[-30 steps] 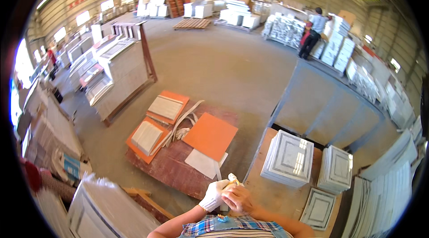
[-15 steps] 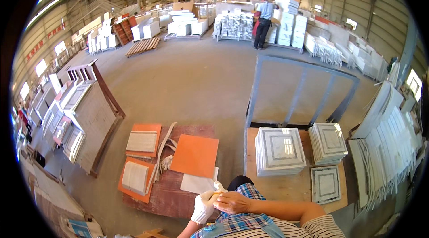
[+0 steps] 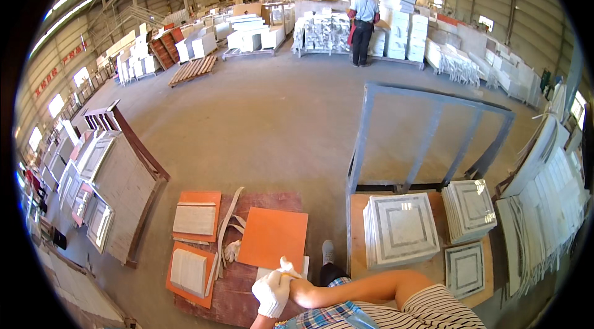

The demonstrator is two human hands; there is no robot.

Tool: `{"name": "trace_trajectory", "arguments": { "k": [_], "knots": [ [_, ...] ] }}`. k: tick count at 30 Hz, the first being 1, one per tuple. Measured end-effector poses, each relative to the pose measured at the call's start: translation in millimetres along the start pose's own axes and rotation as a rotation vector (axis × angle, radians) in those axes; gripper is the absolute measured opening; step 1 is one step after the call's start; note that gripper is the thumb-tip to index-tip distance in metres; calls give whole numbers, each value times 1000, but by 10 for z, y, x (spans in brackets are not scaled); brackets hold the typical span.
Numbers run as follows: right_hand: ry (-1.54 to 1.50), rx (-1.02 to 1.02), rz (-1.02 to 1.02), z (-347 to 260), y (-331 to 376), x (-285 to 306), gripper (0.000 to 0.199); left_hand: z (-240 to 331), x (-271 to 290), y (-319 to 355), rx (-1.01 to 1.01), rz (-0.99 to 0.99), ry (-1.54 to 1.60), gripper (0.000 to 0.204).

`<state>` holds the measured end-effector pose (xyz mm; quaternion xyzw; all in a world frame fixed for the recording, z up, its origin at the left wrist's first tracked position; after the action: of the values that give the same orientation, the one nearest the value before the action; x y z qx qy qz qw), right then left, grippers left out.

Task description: The person walks through a warehouse and picks up a cardboard box. They remove a flat white panel from the box and place it into a wooden frame structure on a pallet. The person then picks up another box and places it on the pallet.

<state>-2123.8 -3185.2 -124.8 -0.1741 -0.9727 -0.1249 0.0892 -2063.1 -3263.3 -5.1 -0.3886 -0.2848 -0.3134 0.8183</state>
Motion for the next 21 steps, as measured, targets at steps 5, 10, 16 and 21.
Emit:
{"name": "trace_trajectory", "arguments": {
  "k": [5,10,16,21],
  "knots": [
    [-281,167,250,657,-1182,760,35,-125,-980,-1224,-283,-121,-87,28],
    [445,158,12,392,-2196,2349,53,-311,-1611,-2538,-288,-107,-152,28],
    [408,191,244,187,-2922,3442,39,-26,-1860,-3620,-357,-35,-150,26],
    [-1629,-118,-75,-799,-3019,4066,43,125,-2007,-4134,-393,38,-113,17]
  ]
}}
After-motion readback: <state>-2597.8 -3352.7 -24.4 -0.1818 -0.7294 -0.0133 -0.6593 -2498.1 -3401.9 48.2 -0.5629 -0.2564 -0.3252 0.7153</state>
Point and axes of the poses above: each hand's wrist, its own y-axis away from the middle knuckle, its own x-axis out of the back of the hand, z = x × y, the point moved 2 cm from there along -y, towards the middle knuckle, and after that the axes turned 7 degrees about -x, right-handed, at the moved point
